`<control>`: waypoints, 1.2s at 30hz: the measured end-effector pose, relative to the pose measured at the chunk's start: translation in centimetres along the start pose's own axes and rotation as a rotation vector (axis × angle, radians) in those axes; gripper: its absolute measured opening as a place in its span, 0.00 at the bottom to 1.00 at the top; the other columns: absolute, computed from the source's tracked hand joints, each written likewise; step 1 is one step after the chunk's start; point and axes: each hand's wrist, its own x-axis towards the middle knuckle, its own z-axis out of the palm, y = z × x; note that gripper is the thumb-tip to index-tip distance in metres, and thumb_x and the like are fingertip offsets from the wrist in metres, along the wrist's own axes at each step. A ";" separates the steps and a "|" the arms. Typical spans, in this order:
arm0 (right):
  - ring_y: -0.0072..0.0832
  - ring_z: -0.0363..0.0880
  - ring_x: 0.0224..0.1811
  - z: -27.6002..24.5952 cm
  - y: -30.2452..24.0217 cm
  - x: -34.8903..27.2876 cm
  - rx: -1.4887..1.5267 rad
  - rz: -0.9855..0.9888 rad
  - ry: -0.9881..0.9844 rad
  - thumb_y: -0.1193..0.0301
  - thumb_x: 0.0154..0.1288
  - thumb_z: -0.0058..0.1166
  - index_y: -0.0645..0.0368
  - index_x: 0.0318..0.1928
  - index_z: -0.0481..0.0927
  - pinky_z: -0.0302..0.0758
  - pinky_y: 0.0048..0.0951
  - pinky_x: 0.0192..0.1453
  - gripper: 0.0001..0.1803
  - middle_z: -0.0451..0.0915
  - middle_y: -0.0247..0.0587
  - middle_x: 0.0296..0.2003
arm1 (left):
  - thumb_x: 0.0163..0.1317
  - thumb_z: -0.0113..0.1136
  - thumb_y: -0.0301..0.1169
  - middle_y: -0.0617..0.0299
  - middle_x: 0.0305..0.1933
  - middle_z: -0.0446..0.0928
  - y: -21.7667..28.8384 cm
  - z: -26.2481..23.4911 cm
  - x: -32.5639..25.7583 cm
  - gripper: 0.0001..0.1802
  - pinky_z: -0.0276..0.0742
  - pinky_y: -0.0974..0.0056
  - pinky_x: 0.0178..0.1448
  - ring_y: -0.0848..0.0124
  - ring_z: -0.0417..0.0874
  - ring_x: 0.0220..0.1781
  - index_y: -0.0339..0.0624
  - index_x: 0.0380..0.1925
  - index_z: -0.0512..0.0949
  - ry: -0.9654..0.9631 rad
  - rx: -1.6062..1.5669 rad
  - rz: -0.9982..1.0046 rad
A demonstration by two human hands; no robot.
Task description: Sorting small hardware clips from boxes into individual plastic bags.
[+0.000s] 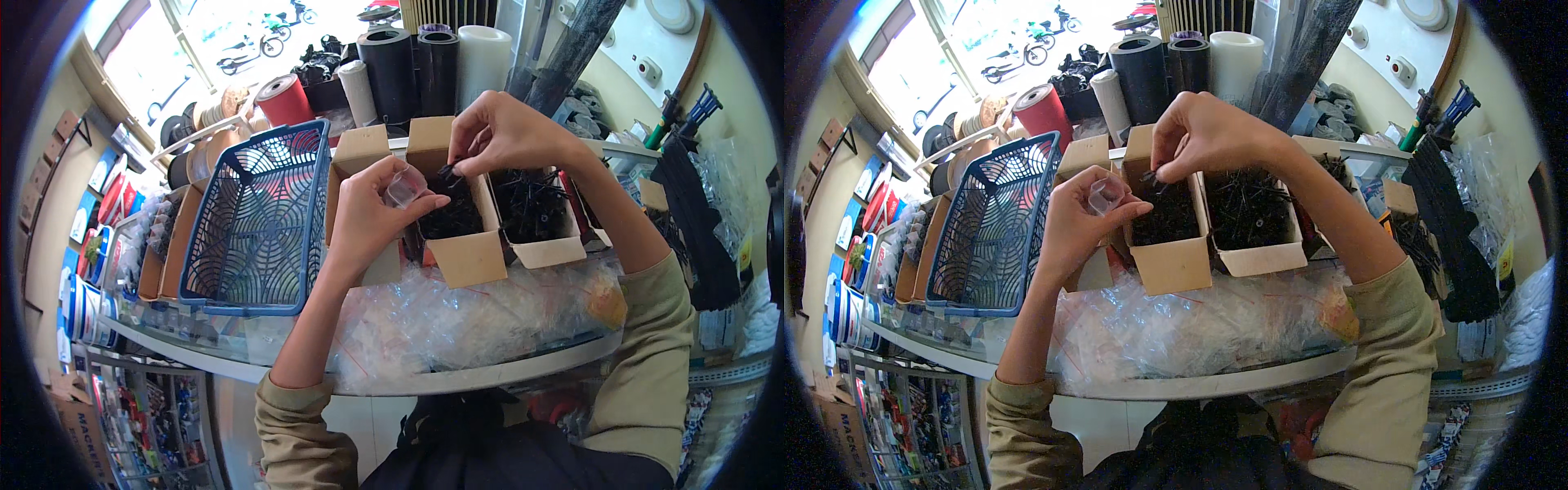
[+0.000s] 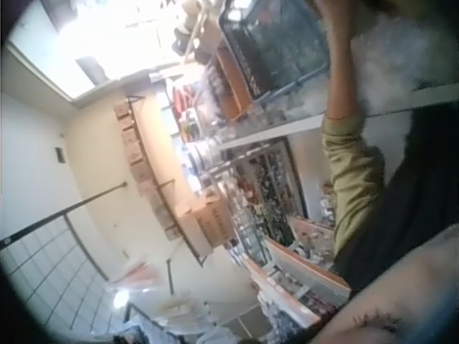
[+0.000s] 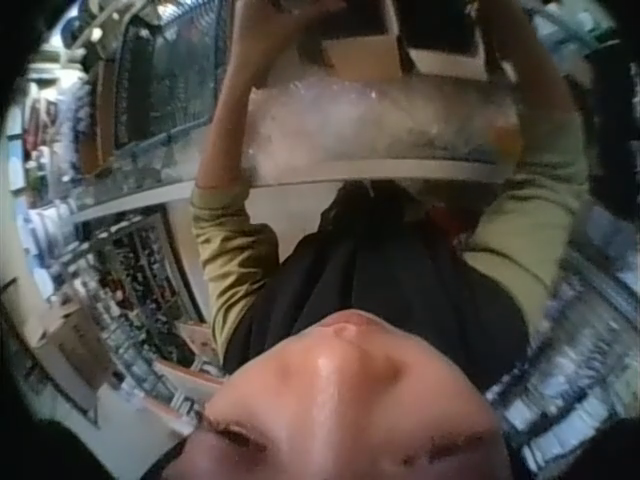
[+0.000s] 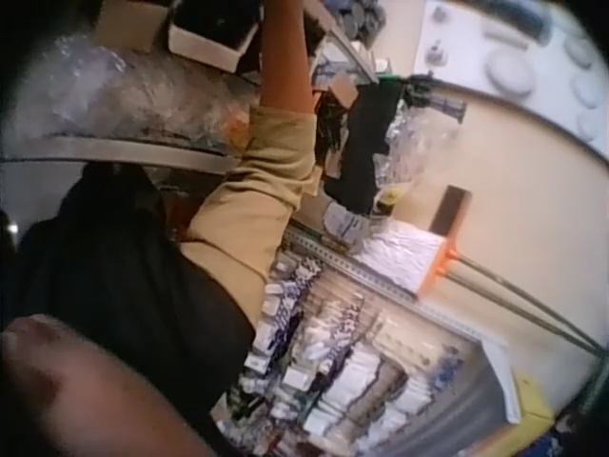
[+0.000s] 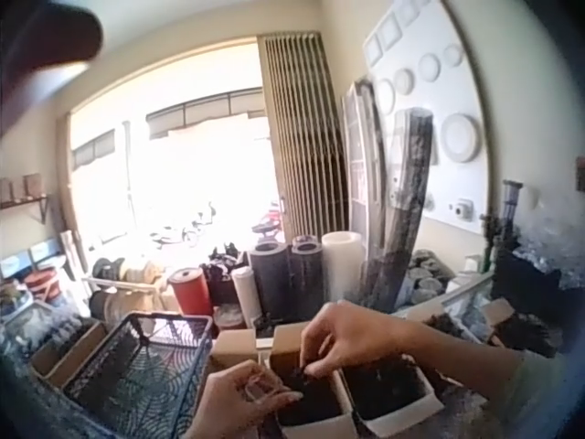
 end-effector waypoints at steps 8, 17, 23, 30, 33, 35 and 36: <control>0.18 0.80 0.31 2.4 -2.1 0.4 0.278 -0.034 0.304 0.73 0.52 0.64 0.66 0.32 0.83 0.77 0.19 0.40 0.09 0.81 0.36 0.27 | 0.45 0.74 0.38 0.67 0.25 0.77 0.0 0.0 0.0 0.18 0.71 0.73 0.32 0.82 0.75 0.28 0.37 0.27 0.78 0.037 -0.040 -0.012; 0.26 0.83 0.29 3.7 -3.1 1.2 0.257 -0.070 0.367 0.69 0.45 0.65 0.67 0.32 0.84 0.79 0.24 0.40 0.14 0.83 0.44 0.27 | 0.48 0.72 0.36 0.63 0.30 0.81 0.8 -0.6 0.0 0.17 0.74 0.75 0.36 0.81 0.79 0.31 0.35 0.31 0.79 0.005 0.025 -0.158; 0.19 0.79 0.29 2.7 -3.4 0.9 0.122 -0.006 0.252 0.71 0.51 0.65 0.66 0.32 0.84 0.78 0.20 0.40 0.11 0.81 0.37 0.26 | 0.49 0.71 0.33 0.65 0.28 0.80 0.1 -0.5 0.1 0.15 0.74 0.75 0.36 0.82 0.78 0.30 0.35 0.32 0.79 0.001 -0.014 -0.090; 0.20 0.79 0.27 1.3 -4.2 1.0 0.042 -0.010 0.148 0.69 0.49 0.62 0.66 0.30 0.84 0.76 0.21 0.38 0.11 0.81 0.39 0.23 | 0.49 0.71 0.32 0.67 0.27 0.79 0.6 -0.5 0.0 0.14 0.74 0.74 0.36 0.82 0.77 0.29 0.36 0.31 0.78 0.018 -0.011 -0.084; 0.21 0.79 0.27 1.1 -4.6 1.2 -0.013 -0.025 0.097 0.70 0.48 0.61 0.67 0.29 0.84 0.77 0.21 0.37 0.11 0.81 0.40 0.23 | 0.48 0.72 0.35 0.67 0.25 0.78 0.0 -0.2 0.1 0.16 0.71 0.74 0.32 0.83 0.75 0.27 0.36 0.29 0.78 0.023 -0.053 -0.053; 0.22 0.80 0.27 1.0 -5.1 1.3 -0.048 -0.028 0.081 0.71 0.48 0.61 0.68 0.29 0.83 0.77 0.22 0.38 0.11 0.81 0.41 0.23 | 0.46 0.73 0.39 0.67 0.22 0.76 -0.2 -0.1 0.0 0.18 0.69 0.74 0.29 0.84 0.72 0.25 0.36 0.28 0.78 0.027 -0.062 -0.026; 0.23 0.80 0.26 1.1 -5.3 1.4 -0.083 -0.030 0.063 0.71 0.48 0.61 0.68 0.29 0.83 0.78 0.22 0.38 0.11 0.81 0.42 0.23 | 0.46 0.73 0.38 0.68 0.22 0.75 -0.1 -0.1 0.0 0.18 0.69 0.74 0.29 0.84 0.72 0.25 0.36 0.28 0.78 0.041 -0.060 -0.015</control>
